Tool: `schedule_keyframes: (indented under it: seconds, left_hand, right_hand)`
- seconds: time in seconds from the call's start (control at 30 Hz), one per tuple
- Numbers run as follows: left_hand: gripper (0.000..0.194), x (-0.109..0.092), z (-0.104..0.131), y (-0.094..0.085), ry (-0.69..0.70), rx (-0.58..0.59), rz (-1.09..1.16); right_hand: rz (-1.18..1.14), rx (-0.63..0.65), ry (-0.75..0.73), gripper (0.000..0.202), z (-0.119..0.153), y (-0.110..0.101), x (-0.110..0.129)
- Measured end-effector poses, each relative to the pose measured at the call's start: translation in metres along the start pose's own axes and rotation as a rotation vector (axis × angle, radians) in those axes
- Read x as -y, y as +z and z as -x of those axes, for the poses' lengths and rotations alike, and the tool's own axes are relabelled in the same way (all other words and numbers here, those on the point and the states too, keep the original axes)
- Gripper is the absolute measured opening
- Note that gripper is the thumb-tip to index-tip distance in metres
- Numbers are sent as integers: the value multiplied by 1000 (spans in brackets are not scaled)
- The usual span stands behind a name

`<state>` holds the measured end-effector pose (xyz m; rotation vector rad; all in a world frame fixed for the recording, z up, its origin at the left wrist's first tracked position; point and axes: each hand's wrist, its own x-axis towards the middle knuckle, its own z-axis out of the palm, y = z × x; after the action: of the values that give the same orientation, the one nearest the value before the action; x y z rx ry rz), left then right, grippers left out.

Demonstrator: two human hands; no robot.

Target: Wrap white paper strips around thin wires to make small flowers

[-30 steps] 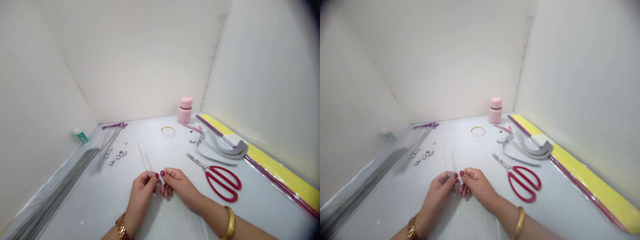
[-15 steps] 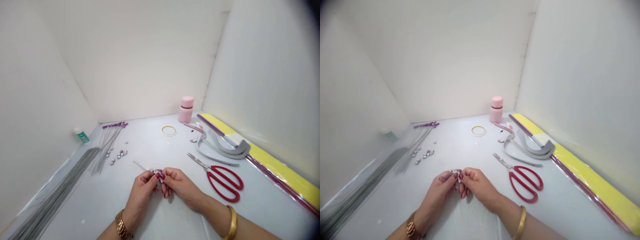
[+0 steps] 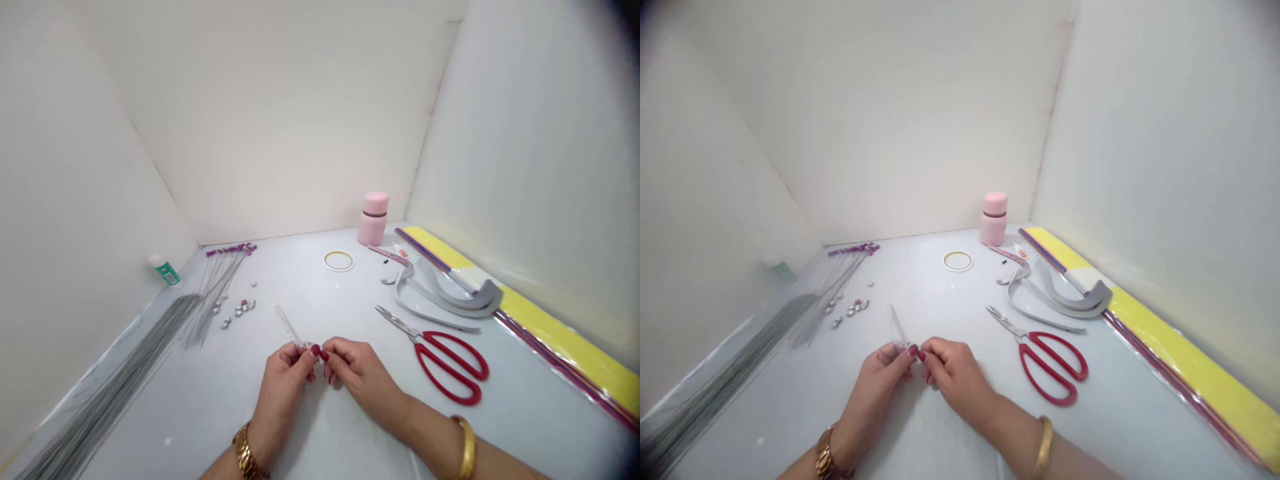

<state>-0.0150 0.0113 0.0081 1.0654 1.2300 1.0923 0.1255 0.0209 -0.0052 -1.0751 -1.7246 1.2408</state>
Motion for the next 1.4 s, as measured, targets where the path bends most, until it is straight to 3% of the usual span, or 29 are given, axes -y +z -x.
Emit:
schedule_keyframes:
  seconds: [0.23,0.47,0.63,0.83,1.0,1.4]
  left_hand:
    - [25,-2,1,1,2,-53,-85]
    - [30,-1,1,1,62,136,-26]
    - [28,2,0,-1,14,100,29]
    - [27,2,-1,-2,-28,-15,75]
    - [25,2,-1,-2,-14,18,55]
    - [27,1,-1,-1,-7,70,38]
  right_hand:
    - [43,17,-41,21,2,-1,1]
    - [-285,44,156,31,-2,0,5]
    - [-343,74,175,31,-4,0,3]
    - [-147,39,52,5,-2,-1,-1]
    - [-82,-2,43,14,-2,-2,2]
    - [-327,51,125,23,-5,0,-1]
